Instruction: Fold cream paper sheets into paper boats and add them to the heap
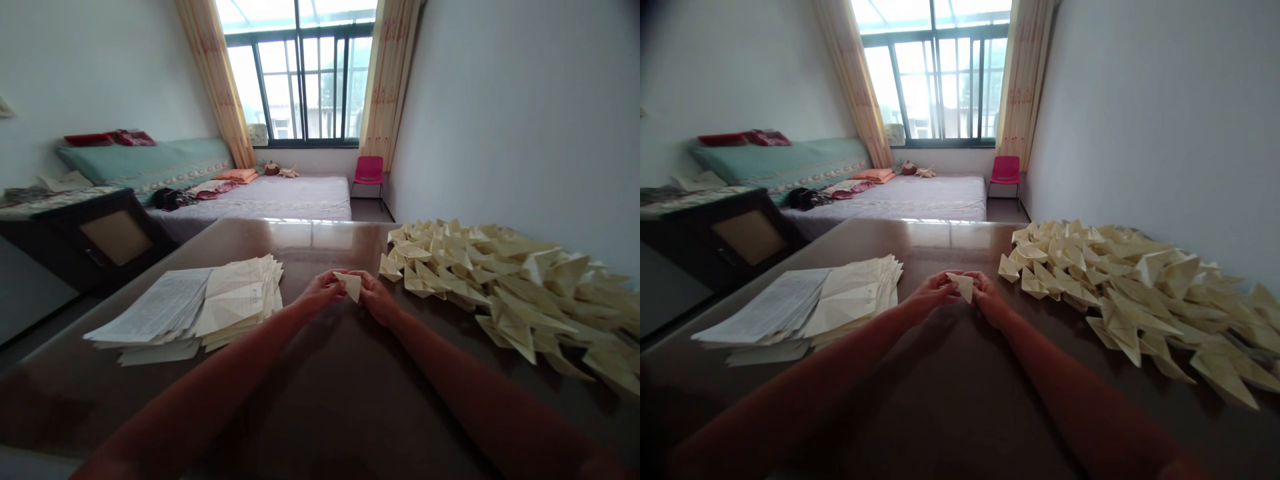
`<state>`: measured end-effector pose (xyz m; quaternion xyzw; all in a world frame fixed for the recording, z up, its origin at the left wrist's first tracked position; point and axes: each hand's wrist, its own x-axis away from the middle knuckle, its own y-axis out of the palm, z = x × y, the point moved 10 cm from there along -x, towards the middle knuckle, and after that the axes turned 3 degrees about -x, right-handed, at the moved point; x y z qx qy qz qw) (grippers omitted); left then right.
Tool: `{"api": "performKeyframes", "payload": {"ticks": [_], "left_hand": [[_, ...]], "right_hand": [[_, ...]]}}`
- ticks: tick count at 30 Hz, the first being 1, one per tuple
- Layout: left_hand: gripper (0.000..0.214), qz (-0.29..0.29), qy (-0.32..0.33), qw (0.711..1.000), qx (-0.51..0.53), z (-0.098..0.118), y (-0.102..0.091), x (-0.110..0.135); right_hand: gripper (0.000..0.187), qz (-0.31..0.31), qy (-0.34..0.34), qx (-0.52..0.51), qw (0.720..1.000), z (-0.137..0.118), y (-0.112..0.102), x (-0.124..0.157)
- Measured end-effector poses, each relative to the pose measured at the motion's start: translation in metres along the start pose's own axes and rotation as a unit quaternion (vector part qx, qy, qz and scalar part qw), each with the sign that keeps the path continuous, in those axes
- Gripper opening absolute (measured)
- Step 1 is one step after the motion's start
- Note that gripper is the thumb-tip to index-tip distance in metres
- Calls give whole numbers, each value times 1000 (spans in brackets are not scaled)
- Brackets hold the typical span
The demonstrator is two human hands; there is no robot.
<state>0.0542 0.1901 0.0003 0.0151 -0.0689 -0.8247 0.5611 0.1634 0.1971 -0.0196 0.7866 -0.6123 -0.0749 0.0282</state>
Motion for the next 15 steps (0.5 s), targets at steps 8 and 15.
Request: {"api": "performKeyframes", "payload": {"ticks": [8,15], "left_hand": [[64,-19,54,998,2,-6,10,6],[45,25,70,997,3,-9,-2,4]], "right_hand": [[41,-26,31,-13,999,1,1,1],[24,100,-101,211,967,-31,-6,7]]}}
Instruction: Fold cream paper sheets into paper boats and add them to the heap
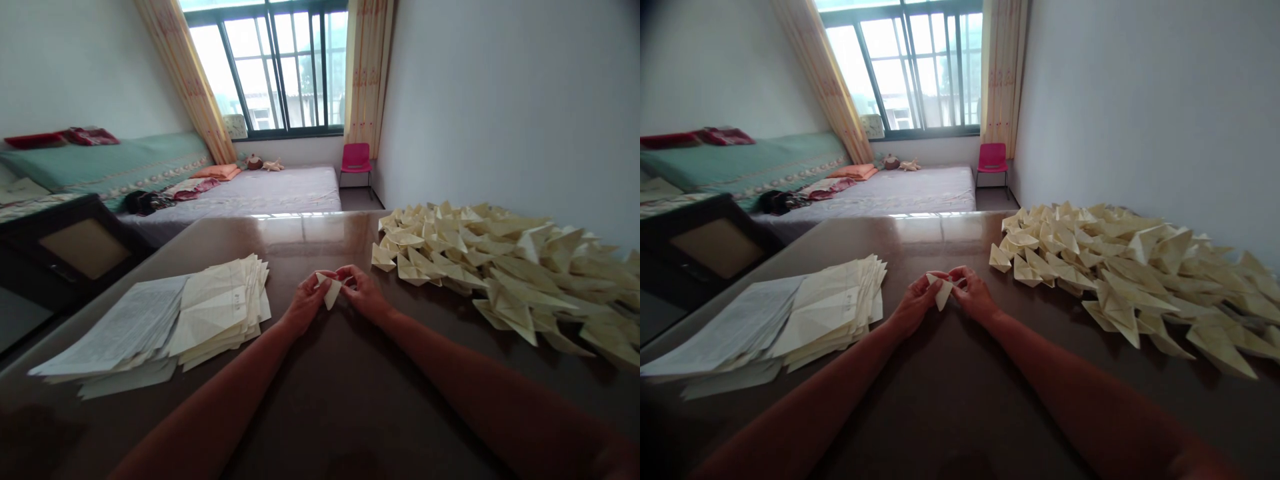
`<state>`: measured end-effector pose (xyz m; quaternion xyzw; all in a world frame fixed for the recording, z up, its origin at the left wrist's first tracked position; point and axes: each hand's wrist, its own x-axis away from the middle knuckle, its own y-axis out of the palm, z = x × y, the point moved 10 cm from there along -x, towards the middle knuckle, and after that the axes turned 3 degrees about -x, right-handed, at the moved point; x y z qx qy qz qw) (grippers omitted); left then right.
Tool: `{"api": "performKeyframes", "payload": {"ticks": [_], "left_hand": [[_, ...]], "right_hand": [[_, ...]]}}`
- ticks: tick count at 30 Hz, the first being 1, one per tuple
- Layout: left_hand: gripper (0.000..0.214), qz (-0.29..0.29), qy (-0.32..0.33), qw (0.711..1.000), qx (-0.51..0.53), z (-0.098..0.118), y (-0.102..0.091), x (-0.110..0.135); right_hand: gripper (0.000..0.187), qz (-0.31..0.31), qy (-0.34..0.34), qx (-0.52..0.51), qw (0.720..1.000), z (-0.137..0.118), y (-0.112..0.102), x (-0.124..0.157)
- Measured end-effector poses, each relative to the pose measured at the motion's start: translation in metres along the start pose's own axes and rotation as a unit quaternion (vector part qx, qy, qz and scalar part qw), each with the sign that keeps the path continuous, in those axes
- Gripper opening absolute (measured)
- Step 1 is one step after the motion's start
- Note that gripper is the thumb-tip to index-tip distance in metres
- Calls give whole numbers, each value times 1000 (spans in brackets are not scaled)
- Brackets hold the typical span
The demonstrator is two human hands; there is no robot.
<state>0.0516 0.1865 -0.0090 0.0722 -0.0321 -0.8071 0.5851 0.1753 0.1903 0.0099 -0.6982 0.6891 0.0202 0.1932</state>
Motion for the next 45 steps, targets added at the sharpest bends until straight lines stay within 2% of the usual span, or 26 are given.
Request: {"api": "performKeyframes", "payload": {"ticks": [2,3,6,8,12,14,16,18,20,22,25,29,33,36,42,45], "left_hand": [[45,19,3,1000,-5,-3,-5,-1],[45,28,6,1000,-7,-4,-7,-1],[44,39,13,999,-20,-3,-10,-1],[43,28,22,999,-37,1,-7,0],[49,-41,16,999,-14,1,10,2],[52,-59,19,998,2,0,15,3],[54,-53,30,998,-1,1,14,3],[54,-32,36,999,-3,0,9,3],[53,-1,36,999,5,-1,2,2],[52,22,33,999,18,-2,-2,3],[50,-11,7,998,62,-4,10,6],[51,-83,-17,986,146,-1,31,10],[51,-106,-50,981,154,-2,31,12],[51,-95,-70,983,140,-5,24,12],[51,-76,-72,986,133,-8,20,10],[52,-77,-66,988,120,-7,21,11]], "right_hand": [[19,55,-45,51,996,-16,-10,5],[17,63,-71,70,993,-24,-11,8],[16,-25,-136,113,984,-40,11,16],[25,-70,-142,120,980,-37,23,19],[20,-30,-112,100,988,-26,16,13],[20,-27,-100,85,991,-23,13,10],[23,-24,-100,85,991,-26,11,10],[24,14,-115,107,987,-34,4,13],[16,42,-141,139,979,-44,1,18],[9,18,-156,150,976,-48,8,22],[14,-40,-133,123,983,-41,21,22],[19,-32,-63,52,996,-21,15,14],[30,-113,-3,-84,990,-7,24,9],[35,-168,29,-145,975,-3,30,9],[24,-174,0,-97,980,-7,29,9],[19,-124,-28,2,992,-13,24,10]]}}
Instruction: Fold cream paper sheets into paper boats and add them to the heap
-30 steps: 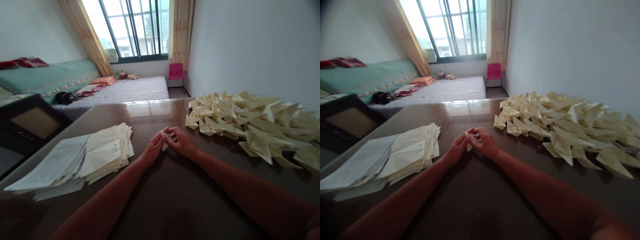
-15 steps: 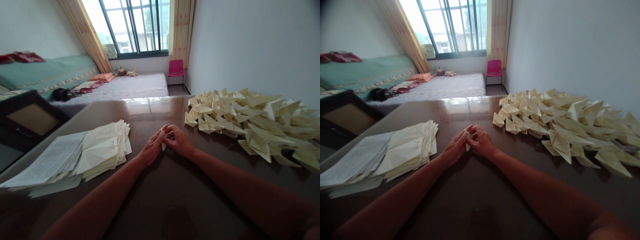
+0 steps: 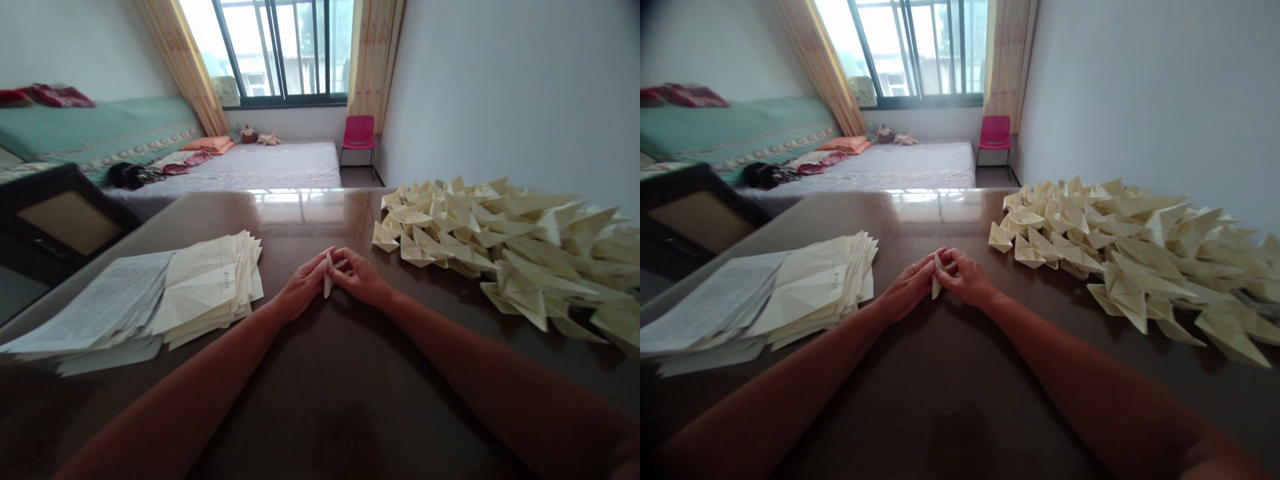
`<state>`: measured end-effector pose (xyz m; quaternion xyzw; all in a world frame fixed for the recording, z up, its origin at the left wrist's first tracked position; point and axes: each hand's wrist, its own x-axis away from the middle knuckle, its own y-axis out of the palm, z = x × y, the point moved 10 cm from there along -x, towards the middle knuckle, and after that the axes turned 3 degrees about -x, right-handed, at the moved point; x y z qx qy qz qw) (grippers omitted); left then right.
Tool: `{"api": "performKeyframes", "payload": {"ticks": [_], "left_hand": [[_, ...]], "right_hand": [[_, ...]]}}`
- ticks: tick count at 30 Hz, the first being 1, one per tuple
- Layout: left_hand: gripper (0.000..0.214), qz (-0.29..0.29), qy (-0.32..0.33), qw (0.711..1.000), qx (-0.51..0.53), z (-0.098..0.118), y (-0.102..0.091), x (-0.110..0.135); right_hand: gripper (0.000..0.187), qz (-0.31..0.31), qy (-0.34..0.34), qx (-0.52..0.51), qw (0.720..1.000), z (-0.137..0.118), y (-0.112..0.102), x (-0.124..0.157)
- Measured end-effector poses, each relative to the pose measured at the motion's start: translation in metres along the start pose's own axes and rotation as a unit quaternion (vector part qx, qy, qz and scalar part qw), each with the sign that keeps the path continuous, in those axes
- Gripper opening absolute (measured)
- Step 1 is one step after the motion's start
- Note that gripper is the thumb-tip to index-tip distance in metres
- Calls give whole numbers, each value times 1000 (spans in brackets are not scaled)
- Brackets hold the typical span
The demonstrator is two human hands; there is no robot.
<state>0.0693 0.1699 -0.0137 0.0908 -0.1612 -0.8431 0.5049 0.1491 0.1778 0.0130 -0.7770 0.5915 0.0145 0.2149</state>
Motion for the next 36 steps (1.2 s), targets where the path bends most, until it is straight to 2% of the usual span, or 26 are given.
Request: {"api": "performKeyframes", "payload": {"ticks": [2,4,7,11,17,22,25,28,30,33,36], "left_hand": [[52,6,4,1000,-23,1,0,1],[52,15,10,999,-47,3,0,2],[52,27,17,997,-72,3,-3,2],[56,38,36,989,-140,5,-9,0],[49,69,123,938,-316,22,-12,2],[49,65,152,897,-410,30,-2,8],[52,66,143,876,-456,29,1,11],[53,60,136,867,-476,27,4,11],[53,58,134,874,-463,27,4,11],[52,51,136,885,-442,27,4,10],[47,60,165,867,-466,32,3,9]], "right_hand": [[19,47,-15,77,996,-6,-5,3],[20,65,-35,123,990,-13,-6,6],[21,42,-65,129,989,-18,-1,6],[23,2,-71,105,992,-15,2,4],[24,-37,-74,105,991,-18,6,4],[23,21,-98,264,959,-30,5,12],[24,25,-82,311,947,-29,7,15],[24,-3,-64,306,950,-25,11,13],[21,-11,-64,302,951,-23,12,12],[21,11,-91,296,951,-27,9,11],[22,34,-109,280,953,-30,4,11]]}}
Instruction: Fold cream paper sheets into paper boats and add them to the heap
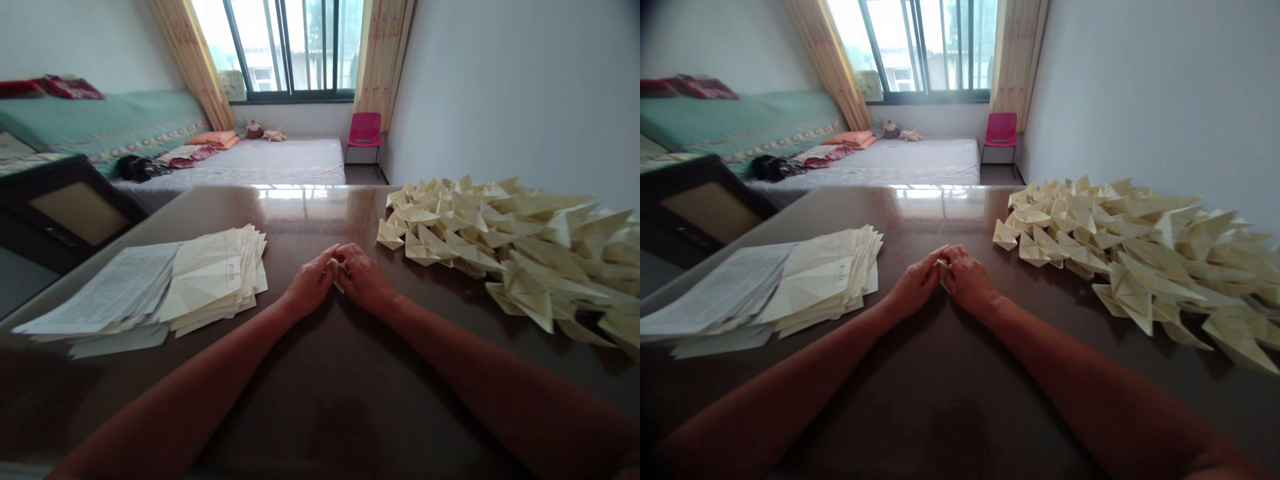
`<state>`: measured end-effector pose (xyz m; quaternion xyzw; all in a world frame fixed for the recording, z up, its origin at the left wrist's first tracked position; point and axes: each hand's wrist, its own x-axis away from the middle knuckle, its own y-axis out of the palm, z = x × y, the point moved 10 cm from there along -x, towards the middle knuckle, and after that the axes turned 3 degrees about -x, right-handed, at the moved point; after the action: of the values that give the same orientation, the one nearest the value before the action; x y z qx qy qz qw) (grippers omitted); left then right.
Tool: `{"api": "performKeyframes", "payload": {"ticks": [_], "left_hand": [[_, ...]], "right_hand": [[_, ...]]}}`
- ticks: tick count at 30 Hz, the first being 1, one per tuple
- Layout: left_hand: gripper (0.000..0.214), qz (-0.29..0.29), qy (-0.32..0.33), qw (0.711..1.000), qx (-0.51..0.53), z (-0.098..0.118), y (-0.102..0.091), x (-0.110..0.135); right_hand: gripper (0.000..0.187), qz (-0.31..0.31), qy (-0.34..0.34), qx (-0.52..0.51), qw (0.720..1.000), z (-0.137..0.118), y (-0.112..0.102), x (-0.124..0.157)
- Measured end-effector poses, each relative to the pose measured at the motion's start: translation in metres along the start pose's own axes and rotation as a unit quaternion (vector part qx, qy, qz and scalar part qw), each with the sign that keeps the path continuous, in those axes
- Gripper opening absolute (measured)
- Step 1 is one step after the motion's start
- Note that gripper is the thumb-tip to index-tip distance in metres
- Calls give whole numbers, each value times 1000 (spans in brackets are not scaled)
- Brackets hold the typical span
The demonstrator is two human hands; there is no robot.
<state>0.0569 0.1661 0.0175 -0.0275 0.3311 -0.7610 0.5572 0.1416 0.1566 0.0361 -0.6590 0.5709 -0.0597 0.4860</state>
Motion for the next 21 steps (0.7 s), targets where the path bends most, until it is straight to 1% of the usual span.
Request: {"api": "performKeyframes", "payload": {"ticks": [2,4,7,11,14,16,19,21], "left_hand": [[46,11,16,999,-25,1,-2,-1],[43,18,17,999,-39,-1,-2,-2],[36,42,17,997,-65,-4,-4,-3],[36,41,29,994,-98,-4,-3,-3],[31,34,12,993,-112,-5,-3,-4],[26,37,8,988,-148,-3,-3,-5],[16,44,-13,979,-197,-6,-4,-5],[13,45,-29,979,-195,-11,-5,-5]], "right_hand": [[24,10,5,-5,1000,1,-2,0],[25,16,5,-10,1000,1,-3,1],[23,15,10,-24,1000,3,0,2],[22,0,56,-62,996,17,7,3],[22,-2,42,-55,998,17,7,1],[21,-2,35,-37,999,16,6,1],[17,-12,55,-16,998,22,7,2],[14,-15,72,-8,997,27,7,3]]}}
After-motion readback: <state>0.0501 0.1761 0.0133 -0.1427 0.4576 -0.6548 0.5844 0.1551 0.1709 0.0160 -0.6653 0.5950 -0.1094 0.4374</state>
